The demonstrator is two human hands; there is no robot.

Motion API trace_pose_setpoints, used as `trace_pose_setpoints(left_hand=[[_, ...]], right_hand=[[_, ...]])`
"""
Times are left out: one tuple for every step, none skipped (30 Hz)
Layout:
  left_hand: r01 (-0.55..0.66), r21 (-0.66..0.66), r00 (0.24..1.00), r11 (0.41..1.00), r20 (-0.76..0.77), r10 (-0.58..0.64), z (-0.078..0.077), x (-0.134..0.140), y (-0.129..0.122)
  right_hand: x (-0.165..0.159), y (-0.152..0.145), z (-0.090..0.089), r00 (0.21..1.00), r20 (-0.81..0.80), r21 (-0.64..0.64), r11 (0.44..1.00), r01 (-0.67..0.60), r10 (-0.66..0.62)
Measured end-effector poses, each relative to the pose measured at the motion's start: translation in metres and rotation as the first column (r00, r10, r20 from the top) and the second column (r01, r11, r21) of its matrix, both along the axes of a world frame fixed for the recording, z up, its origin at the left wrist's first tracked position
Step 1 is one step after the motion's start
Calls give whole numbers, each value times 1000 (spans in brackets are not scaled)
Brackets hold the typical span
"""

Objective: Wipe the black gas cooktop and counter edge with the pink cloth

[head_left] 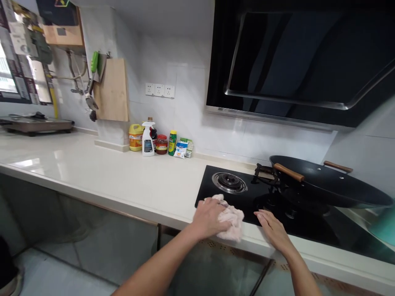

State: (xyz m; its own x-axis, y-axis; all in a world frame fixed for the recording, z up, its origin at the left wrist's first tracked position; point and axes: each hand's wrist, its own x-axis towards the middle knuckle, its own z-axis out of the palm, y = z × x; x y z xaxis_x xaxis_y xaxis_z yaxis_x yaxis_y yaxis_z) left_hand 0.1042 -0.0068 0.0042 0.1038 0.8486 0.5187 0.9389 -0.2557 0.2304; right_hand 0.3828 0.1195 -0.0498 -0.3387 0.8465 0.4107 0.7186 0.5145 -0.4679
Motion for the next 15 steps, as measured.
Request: trace_pose_setpoints(left_hand=[[-37,3,999,999,3,37,1,-15,-5],[-79,-3,997,997,0,79,2,-31,-11],[-131,-14,991,991,-2,131,3,-48,-17],[-176,-24,984,984,-9,176,4,-65,-23],[-230,-29,973,973,-14,230,6,-83,-29],[-284,-50,959,957,-28,283,7,-101,-35],[-343,-68,939,937,-40,341,9,-119,-41],[-407,-82,913,910,-50,404,11,-136,-47],[-471,-94,882,877,-57,467,13,-151,-52],[-532,-105,847,840,-60,529,14,-165,-57],[-586,-115,810,802,-61,583,16,-177,-61],[-632,-123,774,765,-60,630,17,-186,-65],[-669,-129,742,732,-59,668,18,-192,-68],[-698,-127,715,705,-58,697,18,-194,-70],[-723,-112,690,682,-55,722,18,-194,-72]], right_hand=[[0,0,0,1000,10,13,1000,-2,2],[0,0,-1,1000,18,25,1000,-4,4],[0,0,-1,1000,25,36,999,-6,5],[0,0,-2,1000,29,45,999,-8,7],[0,1,-2,1000,30,52,999,-10,8],[0,1,-3,999,30,55,998,-13,12],[0,1,-4,999,29,57,998,-16,14],[1,2,-4,999,28,58,998,-19,17],[1,2,-5,999,27,59,998,-20,19],[2,2,-6,999,27,60,998,-23,21],[2,2,-6,999,29,58,998,-24,23],[3,2,-7,999,31,57,998,-25,24],[3,2,-7,999,33,56,998,-27,25],[3,2,-8,999,34,57,998,-29,27],[4,2,-8,999,33,60,998,-29,27]])
